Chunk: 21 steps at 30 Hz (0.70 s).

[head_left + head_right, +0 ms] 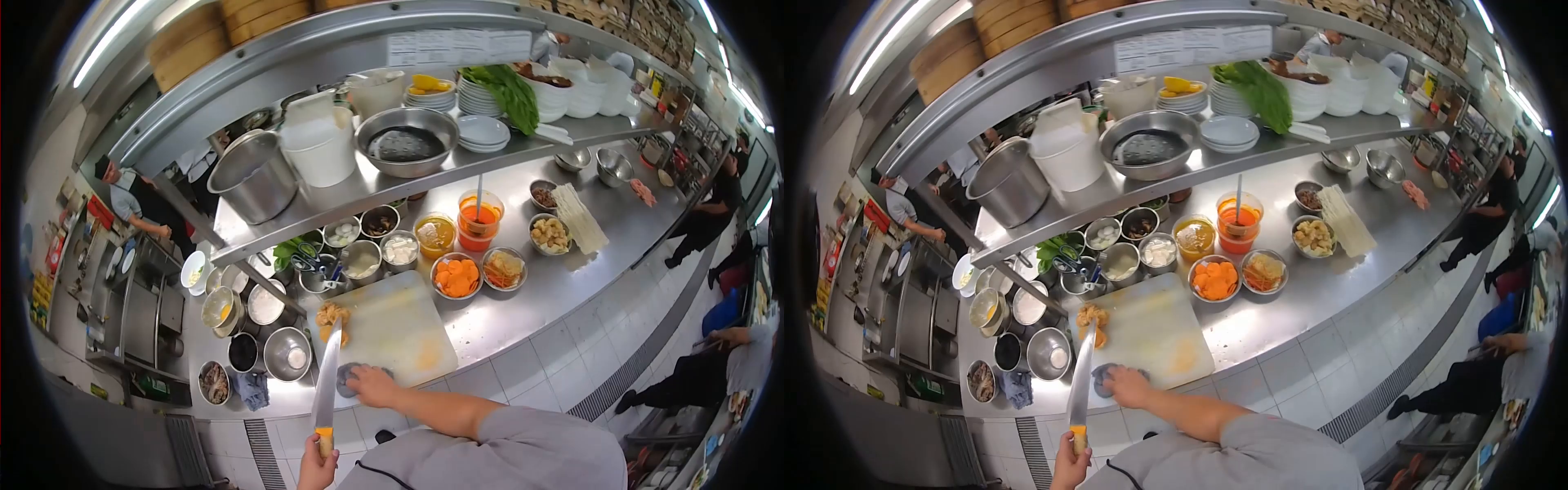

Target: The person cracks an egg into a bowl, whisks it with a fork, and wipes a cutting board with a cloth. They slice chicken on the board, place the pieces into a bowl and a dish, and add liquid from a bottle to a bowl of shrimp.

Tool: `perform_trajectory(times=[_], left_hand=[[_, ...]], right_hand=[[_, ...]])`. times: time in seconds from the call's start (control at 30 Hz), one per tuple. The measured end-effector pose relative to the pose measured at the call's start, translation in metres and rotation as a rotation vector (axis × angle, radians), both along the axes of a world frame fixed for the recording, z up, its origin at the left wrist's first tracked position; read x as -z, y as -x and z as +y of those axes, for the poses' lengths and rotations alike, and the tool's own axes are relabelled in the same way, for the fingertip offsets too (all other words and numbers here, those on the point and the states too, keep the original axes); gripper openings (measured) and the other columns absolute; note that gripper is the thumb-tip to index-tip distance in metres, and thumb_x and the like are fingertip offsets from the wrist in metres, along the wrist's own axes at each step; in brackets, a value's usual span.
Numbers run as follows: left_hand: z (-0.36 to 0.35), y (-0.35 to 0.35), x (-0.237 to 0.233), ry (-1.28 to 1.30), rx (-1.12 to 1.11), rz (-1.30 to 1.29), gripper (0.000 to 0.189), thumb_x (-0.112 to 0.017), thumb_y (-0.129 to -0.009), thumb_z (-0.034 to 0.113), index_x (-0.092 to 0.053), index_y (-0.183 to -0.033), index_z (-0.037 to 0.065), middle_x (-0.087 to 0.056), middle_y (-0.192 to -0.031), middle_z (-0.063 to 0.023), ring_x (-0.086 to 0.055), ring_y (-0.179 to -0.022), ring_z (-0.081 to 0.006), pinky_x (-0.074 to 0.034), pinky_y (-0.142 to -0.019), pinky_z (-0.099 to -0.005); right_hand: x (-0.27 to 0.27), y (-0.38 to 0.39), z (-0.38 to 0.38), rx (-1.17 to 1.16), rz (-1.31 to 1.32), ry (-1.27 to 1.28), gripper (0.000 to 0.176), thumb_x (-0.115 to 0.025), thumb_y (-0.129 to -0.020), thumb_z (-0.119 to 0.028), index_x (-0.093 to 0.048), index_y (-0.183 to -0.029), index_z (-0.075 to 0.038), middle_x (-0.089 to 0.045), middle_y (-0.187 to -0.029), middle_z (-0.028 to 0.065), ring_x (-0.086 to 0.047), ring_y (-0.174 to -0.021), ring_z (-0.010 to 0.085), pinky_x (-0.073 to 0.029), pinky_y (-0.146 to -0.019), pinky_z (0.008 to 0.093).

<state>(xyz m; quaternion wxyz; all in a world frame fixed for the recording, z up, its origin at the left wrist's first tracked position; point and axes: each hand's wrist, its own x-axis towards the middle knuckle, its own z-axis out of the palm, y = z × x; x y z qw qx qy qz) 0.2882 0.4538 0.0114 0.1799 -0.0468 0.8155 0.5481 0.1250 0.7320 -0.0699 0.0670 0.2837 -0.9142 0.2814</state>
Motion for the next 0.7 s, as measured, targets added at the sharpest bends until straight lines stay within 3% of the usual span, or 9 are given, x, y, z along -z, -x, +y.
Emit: perform_trajectory(times=[0.1, 0.17, 0.2, 0.23, 0.3, 0.43, 0.5, 0.6, 0.7], left_hand=[[0.024, 0.010, -0.004, -0.008, 0.067, 0.035, 0.058, -0.066, -0.098, 0.002, -0.033, -0.146, -0.001, -0.061, -0.101, -0.0105, -0.061, -0.074, -0.0118, -0.053, -0.062, -0.0276], [0.038, 0.011, -0.002, 0.031, 0.071, 0.026, 0.059, -0.066, -0.098, 0.003, -0.032, -0.146, -0.001, -0.062, -0.102, -0.0113, -0.062, -0.073, -0.0130, -0.053, -0.062, -0.0284], [0.040, 0.008, 0.000, 0.067, 0.067, 0.011, 0.060, -0.067, -0.098, 0.003, -0.032, -0.146, -0.002, -0.062, -0.102, -0.0122, -0.063, -0.072, -0.0141, -0.053, -0.062, -0.0292], [0.041, 0.007, 0.004, 0.067, 0.060, 0.012, 0.060, -0.067, -0.098, 0.003, -0.032, -0.146, -0.002, -0.062, -0.102, -0.0122, -0.063, -0.072, -0.0141, -0.053, -0.062, -0.0292], [0.042, 0.003, 0.016, 0.031, 0.020, -0.018, 0.060, -0.069, -0.097, 0.004, -0.034, -0.145, -0.002, -0.065, -0.103, -0.0133, -0.064, -0.072, -0.0148, -0.054, -0.063, -0.0298], [0.055, 0.014, 0.035, 0.197, 0.079, 0.083, 0.060, -0.070, -0.096, 0.005, -0.037, -0.145, -0.003, -0.067, -0.102, -0.0143, -0.066, -0.074, -0.0158, -0.054, -0.064, -0.0305], [0.067, 0.028, 0.046, 0.218, -0.013, -0.018, 0.064, -0.077, -0.092, 0.023, -0.045, -0.142, -0.001, -0.073, -0.107, -0.0217, -0.074, -0.084, -0.0324, -0.058, -0.075, -0.0420], [0.074, 0.055, 0.090, 0.249, 0.032, 0.040, 0.063, -0.078, -0.091, 0.024, -0.048, -0.142, 0.001, -0.074, -0.108, -0.0221, -0.074, -0.092, -0.0347, -0.058, -0.081, -0.0435], [0.104, 0.079, 0.078, 0.354, 0.084, 0.114, 0.062, -0.079, -0.090, 0.023, -0.051, -0.141, 0.002, -0.074, -0.110, -0.0229, -0.073, -0.100, -0.0386, -0.057, -0.087, -0.0459]], right_hand=[[0.012, 0.010, 0.075, 0.063, -0.115, -0.060, 0.026, -0.068, -0.083, -0.017, -0.072, -0.109, -0.012, -0.066, -0.111, 0.0165, -0.066, -0.107, 0.0381, -0.055, -0.090, 0.0510], [0.031, 0.006, 0.185, 0.446, -0.023, 0.133, 0.023, -0.065, -0.083, -0.017, -0.072, -0.104, -0.011, -0.067, -0.109, 0.0181, -0.066, -0.104, 0.0384, -0.056, -0.089, 0.0509], [-0.005, -0.006, 0.226, 0.639, -0.217, -0.055, 0.025, -0.064, -0.082, -0.016, -0.073, -0.105, -0.009, -0.067, -0.110, 0.0195, -0.065, -0.103, 0.0389, -0.055, -0.089, 0.0514], [0.014, -0.015, 0.261, 0.794, -0.127, -0.091, 0.030, -0.064, -0.080, -0.014, -0.073, -0.108, -0.008, -0.066, -0.112, 0.0201, -0.064, -0.104, 0.0396, -0.055, -0.089, 0.0537], [0.007, -0.037, 0.312, 0.923, -0.069, 0.037, 0.033, -0.070, -0.080, -0.016, -0.073, -0.111, -0.007, -0.066, -0.118, 0.0204, -0.064, -0.108, 0.0406, -0.055, -0.090, 0.0526], [-0.043, -0.050, 0.330, 0.936, 0.159, 0.009, 0.039, -0.078, -0.079, -0.020, -0.072, -0.115, -0.005, -0.067, -0.122, 0.0210, -0.063, -0.113, 0.0419, -0.053, -0.096, 0.0496], [-0.085, -0.022, 0.336, 0.769, 0.337, 0.133, 0.042, -0.081, -0.080, -0.020, -0.071, -0.117, -0.002, -0.068, -0.120, 0.0208, -0.064, -0.111, 0.0429, -0.052, -0.099, 0.0483], [-0.175, 0.049, 0.364, 0.725, 0.593, 0.290, 0.029, -0.076, -0.087, -0.014, -0.070, -0.113, -0.002, -0.070, -0.117, 0.0196, -0.065, -0.111, 0.0413, -0.052, -0.099, 0.0484], [-0.279, 0.119, 0.400, 0.722, 0.781, 0.355, 0.025, -0.075, -0.089, -0.012, -0.070, -0.111, -0.003, -0.072, -0.112, 0.0180, -0.066, -0.109, 0.0390, -0.051, -0.098, 0.0468]])
